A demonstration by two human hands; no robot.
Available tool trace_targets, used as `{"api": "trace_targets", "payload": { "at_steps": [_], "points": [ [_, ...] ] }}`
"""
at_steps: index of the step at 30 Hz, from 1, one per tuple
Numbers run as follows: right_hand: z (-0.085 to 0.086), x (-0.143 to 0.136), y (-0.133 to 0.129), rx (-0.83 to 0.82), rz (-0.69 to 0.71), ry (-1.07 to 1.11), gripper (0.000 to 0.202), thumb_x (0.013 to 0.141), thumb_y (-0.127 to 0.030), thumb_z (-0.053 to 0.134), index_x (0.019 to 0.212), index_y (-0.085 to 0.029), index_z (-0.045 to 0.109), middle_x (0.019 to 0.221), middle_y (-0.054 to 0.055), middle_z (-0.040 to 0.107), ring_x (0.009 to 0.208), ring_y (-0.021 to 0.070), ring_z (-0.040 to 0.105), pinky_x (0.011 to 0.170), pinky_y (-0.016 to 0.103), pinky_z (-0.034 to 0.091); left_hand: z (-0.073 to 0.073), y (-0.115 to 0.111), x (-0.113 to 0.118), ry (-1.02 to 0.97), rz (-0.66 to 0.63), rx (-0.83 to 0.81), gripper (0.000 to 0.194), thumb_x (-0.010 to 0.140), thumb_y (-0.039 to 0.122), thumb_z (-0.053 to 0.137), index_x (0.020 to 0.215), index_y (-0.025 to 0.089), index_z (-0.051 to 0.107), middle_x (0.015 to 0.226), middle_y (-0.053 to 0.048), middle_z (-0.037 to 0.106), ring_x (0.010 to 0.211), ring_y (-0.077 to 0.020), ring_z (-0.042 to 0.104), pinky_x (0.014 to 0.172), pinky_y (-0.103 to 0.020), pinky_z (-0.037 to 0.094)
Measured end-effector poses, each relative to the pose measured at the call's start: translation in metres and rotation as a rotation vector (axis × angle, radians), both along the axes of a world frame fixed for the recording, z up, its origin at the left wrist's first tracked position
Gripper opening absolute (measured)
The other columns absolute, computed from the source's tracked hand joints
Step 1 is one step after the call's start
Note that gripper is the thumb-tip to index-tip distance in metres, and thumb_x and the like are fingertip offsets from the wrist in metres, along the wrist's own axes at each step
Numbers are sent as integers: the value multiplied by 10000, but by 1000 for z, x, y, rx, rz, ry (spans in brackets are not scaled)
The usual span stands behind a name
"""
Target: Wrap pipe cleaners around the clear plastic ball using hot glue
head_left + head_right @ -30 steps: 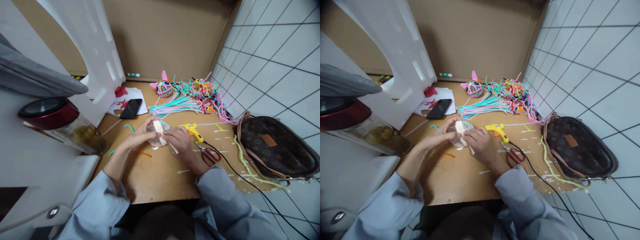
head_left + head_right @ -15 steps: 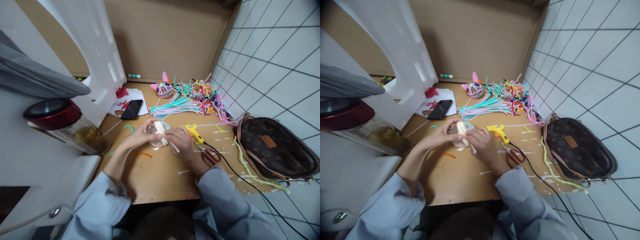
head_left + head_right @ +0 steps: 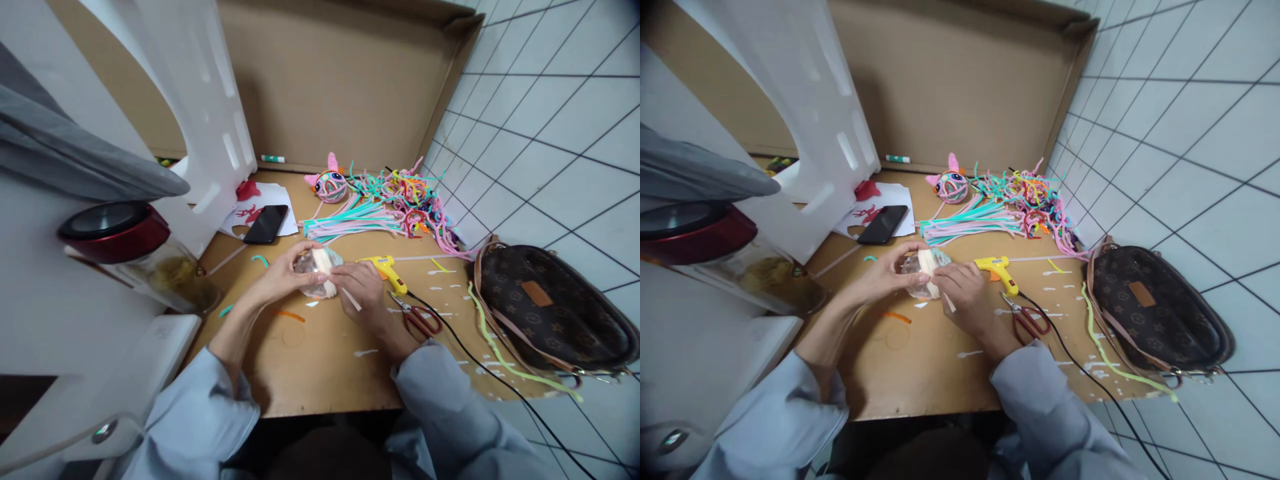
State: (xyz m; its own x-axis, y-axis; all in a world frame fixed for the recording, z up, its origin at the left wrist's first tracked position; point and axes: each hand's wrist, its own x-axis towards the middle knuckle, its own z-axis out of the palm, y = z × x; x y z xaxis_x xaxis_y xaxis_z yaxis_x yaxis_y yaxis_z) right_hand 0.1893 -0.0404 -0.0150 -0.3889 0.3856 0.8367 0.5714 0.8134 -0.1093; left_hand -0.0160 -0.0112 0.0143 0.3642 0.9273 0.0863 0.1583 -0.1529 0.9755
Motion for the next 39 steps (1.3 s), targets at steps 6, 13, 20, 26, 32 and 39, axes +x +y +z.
{"api": "trace_targets", "payload": {
  "at_steps": [6,13,20,26,32,39],
  "points": [
    [0,0,-1,-28,-8,-9,228,896,-83,540,1005,-237,667,1010,44,771,934,177,706,792,356,489,-2,-1,0,6,-24,17,719,685,491,803,1273,187,524,1133,-77,622,957,-216,612,847,-342,515],
    [-5,1,3,-13,5,20,258,873,-54,560,1021,-238,664,1023,43,773,977,178,710,816,351,491,-1,-1,-2,91,10,235,561,739,503,771,1206,232,618,1422,-118,493,1385,-317,443,1180,-466,337],
    [0,0,1,-56,-15,6,244,892,-78,549,1010,-247,679,1030,42,773,953,179,709,810,350,481,3,-7,0,148,18,238,492,779,572,728,1133,235,675,1563,-137,357,1528,-337,257,1224,-501,274],
    [1,-2,0,-33,-7,7,231,900,-74,548,1017,-235,665,1018,46,773,958,177,705,795,348,471,1,-8,-1,141,0,284,482,788,609,712,1084,229,721,1525,-128,429,1497,-336,325,1235,-490,257],
    [-4,-2,3,-62,-5,14,235,909,-78,530,1005,-238,673,1023,44,772,967,177,708,824,355,483,-3,-11,-2,131,11,278,467,818,592,688,1111,229,712,1523,-133,427,1494,-332,330,1231,-499,263],
    [-1,-2,3,-45,-3,46,223,913,-96,528,995,-238,680,1014,45,770,935,179,706,811,350,475,-2,-13,0,218,-44,364,474,784,479,740,1174,224,648,1504,-146,399,1509,-331,289,1242,-510,238]
  ]
}}
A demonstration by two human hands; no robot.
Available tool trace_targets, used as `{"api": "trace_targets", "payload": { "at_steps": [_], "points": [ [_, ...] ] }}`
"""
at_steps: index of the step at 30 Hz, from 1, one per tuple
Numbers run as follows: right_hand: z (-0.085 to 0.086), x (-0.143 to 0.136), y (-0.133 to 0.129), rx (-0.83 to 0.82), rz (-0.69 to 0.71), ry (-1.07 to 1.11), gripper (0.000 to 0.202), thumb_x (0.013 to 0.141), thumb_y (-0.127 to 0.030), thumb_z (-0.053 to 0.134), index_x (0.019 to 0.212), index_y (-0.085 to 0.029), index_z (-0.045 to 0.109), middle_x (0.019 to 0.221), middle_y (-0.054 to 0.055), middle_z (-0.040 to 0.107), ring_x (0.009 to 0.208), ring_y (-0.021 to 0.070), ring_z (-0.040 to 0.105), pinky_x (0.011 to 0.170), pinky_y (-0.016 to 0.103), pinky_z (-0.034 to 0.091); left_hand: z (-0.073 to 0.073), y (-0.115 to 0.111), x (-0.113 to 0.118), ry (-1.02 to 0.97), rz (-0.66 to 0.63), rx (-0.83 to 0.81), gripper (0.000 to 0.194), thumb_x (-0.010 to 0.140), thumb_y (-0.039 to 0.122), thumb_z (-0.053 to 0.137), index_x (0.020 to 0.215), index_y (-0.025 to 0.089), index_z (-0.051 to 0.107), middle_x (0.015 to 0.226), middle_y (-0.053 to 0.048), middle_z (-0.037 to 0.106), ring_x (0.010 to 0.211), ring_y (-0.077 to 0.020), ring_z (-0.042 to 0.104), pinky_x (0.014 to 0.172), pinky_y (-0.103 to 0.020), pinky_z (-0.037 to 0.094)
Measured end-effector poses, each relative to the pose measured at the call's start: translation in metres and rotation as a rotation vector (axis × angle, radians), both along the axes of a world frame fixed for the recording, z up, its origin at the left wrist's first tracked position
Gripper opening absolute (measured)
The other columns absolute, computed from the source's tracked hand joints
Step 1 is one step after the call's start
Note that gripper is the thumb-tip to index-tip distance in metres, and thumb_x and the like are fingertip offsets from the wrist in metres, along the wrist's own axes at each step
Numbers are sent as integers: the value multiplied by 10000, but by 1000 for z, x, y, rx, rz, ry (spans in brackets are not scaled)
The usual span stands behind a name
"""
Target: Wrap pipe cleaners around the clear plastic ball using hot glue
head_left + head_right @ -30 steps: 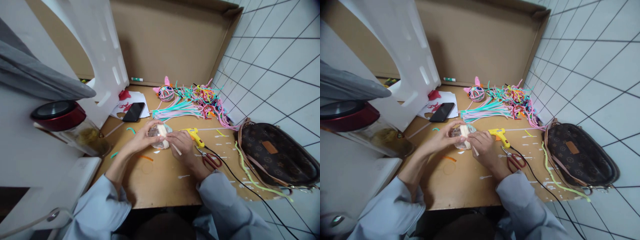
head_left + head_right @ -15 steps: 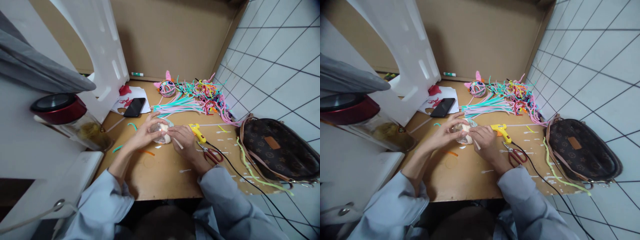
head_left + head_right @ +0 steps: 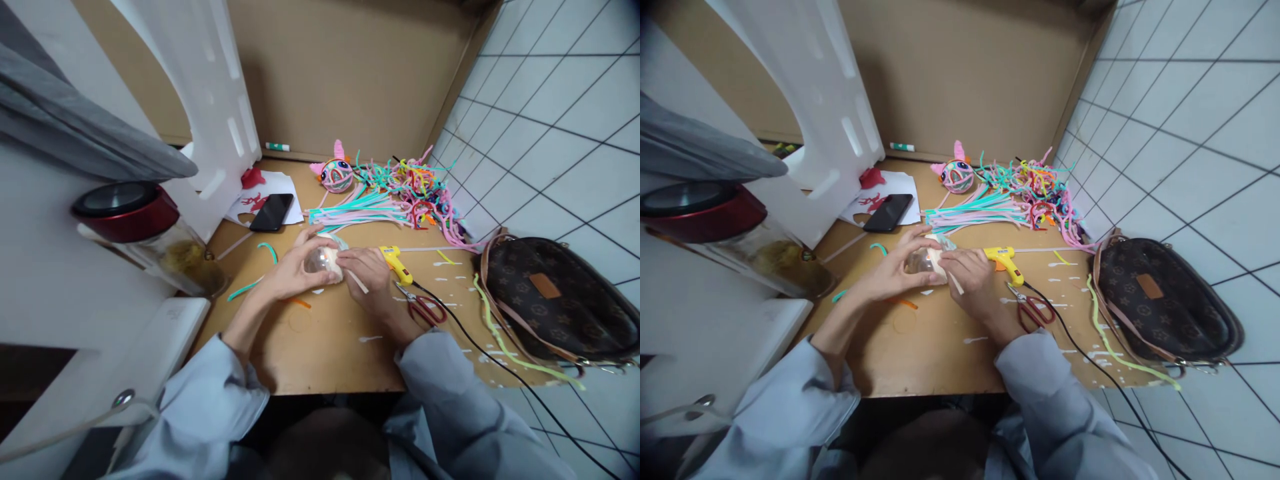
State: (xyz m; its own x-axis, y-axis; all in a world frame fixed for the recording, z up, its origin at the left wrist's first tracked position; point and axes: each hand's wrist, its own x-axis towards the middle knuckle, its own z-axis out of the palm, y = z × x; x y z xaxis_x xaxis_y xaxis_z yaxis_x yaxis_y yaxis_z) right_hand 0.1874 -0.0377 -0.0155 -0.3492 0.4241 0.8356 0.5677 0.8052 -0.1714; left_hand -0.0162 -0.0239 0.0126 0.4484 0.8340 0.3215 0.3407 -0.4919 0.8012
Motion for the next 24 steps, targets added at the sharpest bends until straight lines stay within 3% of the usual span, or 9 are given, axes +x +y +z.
{"api": "trace_targets", "payload": {
  "at_steps": [4,7,12,17,24],
  "points": [
    [1,0,0,-35,-8,-12,229,921,-120,512,1004,-242,687,1018,44,768,937,182,702,815,353,471,-4,1,1,62,-38,80,555,736,395,792,1226,238,586,1471,-143,422,1525,-342,242,1240,-533,229],
    [2,0,0,-36,-10,2,221,912,-120,514,992,-241,681,1007,46,770,944,187,704,820,355,478,-11,3,3,82,-37,135,679,674,432,855,1250,246,548,1449,-144,432,1527,-359,223,1238,-544,232],
    [4,-1,-2,-38,2,17,209,910,-109,521,992,-232,669,1008,52,773,953,189,711,813,355,486,-24,1,7,77,40,224,854,582,528,903,1275,220,510,1507,-196,297,1501,-394,256,1218,-559,266],
    [5,-2,-3,-77,-10,45,197,933,-153,531,1013,-238,690,1008,57,771,955,195,713,845,365,501,-31,1,12,87,113,285,822,607,539,887,1271,226,517,1531,-188,261,1441,-388,347,1190,-559,313],
    [6,-3,-4,-113,-5,69,176,943,-162,540,998,-233,691,970,54,775,947,194,720,831,363,521,-31,1,13,80,129,320,627,728,409,808,1256,225,524,1512,-174,306,1440,-347,358,1186,-518,331]
  ]
}}
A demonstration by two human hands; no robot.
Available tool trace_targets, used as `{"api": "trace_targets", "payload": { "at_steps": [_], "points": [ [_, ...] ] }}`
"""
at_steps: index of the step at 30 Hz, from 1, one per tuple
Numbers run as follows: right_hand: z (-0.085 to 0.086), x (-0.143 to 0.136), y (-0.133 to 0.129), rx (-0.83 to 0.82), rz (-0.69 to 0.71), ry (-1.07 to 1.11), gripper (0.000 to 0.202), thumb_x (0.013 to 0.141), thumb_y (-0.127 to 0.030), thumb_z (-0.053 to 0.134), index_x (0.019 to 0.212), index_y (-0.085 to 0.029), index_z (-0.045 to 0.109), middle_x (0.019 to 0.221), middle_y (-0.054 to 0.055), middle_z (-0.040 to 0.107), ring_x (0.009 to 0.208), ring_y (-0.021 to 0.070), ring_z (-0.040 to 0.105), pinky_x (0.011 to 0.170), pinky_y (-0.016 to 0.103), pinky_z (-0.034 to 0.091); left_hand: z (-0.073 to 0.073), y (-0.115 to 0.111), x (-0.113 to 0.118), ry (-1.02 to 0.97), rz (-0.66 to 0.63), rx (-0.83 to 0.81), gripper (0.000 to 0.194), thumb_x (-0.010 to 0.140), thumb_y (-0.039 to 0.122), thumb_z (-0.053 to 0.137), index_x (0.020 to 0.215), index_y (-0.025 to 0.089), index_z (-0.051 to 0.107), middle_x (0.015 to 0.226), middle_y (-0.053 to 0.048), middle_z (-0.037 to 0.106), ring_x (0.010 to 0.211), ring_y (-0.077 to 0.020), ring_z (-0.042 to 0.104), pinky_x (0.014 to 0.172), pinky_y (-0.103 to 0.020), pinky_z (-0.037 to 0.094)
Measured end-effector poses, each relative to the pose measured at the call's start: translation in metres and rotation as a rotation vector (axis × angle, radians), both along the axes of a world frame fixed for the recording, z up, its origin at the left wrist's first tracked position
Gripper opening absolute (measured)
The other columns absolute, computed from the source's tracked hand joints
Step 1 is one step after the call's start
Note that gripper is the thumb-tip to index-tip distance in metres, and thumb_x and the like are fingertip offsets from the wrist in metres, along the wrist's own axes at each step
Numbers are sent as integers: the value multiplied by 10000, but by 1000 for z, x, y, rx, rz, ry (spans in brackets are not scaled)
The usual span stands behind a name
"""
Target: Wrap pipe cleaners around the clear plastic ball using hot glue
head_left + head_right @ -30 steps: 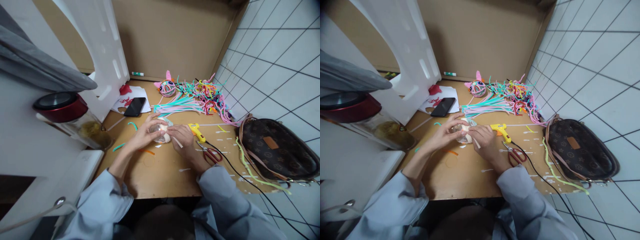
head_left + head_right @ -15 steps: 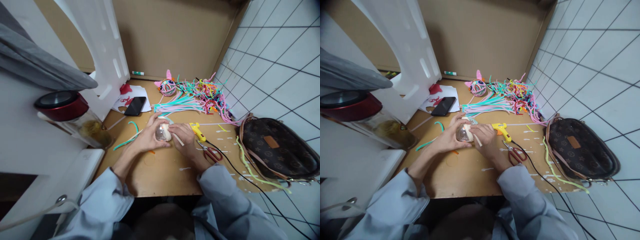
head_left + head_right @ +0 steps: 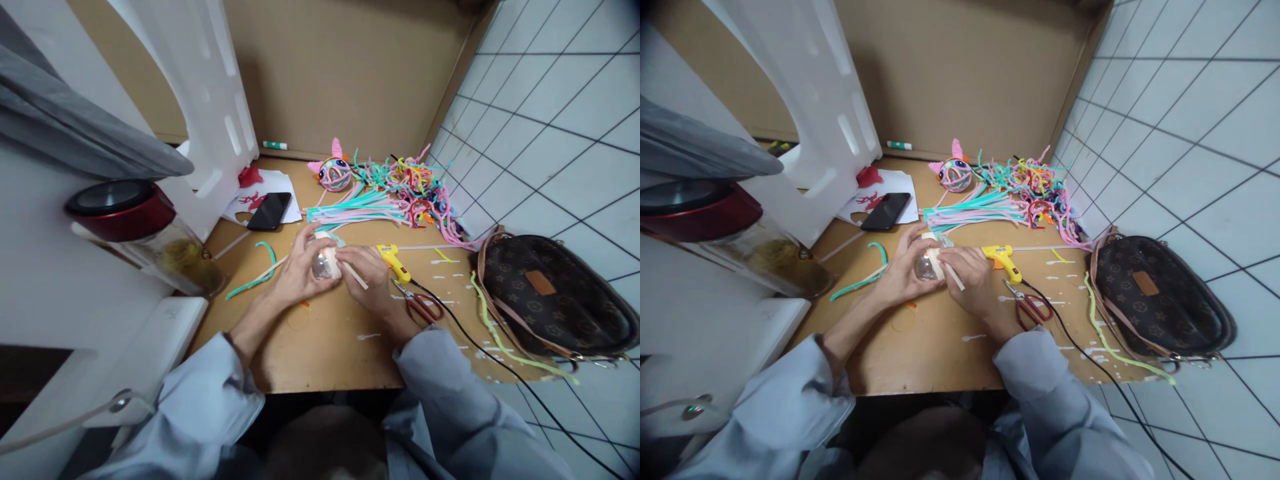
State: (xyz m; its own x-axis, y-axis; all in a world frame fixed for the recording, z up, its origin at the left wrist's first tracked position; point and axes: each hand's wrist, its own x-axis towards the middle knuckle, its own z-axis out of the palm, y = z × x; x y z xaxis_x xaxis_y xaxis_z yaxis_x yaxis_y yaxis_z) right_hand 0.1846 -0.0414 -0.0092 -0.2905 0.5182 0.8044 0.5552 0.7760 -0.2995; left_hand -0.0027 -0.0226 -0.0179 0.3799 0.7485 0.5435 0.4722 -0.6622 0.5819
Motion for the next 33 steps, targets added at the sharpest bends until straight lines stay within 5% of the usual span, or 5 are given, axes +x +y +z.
{"api": "trace_targets", "payload": {
  "at_steps": [6,16,22,27,33],
  "points": [
    [5,0,-2,27,8,34,146,940,-165,563,1003,-230,678,948,48,777,912,189,722,819,358,534,4,-1,-1,-69,-78,-50,657,685,389,832,1243,220,529,1432,-161,405,1493,-341,285,1206,-488,308],
    [17,3,-5,-2,15,140,137,930,-189,571,986,-241,685,964,43,777,911,185,723,808,336,549,18,-6,-3,-202,-119,-391,756,600,371,859,1256,225,513,1431,-138,460,1402,-335,426,1196,-491,309],
    [21,37,14,-183,-369,197,180,914,-256,539,946,-195,706,932,83,759,878,218,698,829,352,538,18,-4,-4,-311,-68,-587,836,558,390,852,1276,194,471,1248,-97,601,1065,-257,630,945,-386,511],
    [25,62,21,-653,-771,-280,321,960,-390,494,980,-147,702,1016,148,747,959,273,701,826,356,494,15,1,-6,-384,-27,-608,836,531,393,864,1245,197,476,1100,-51,634,909,-206,634,824,-318,520],
    [26,54,16,-913,-936,-553,618,852,-628,608,1160,-95,664,1099,221,725,1037,333,707,803,359,506,13,5,-10,-406,-9,-632,828,517,398,872,1219,197,481,1080,-52,628,917,-213,637,807,-312,529]
  ]
}}
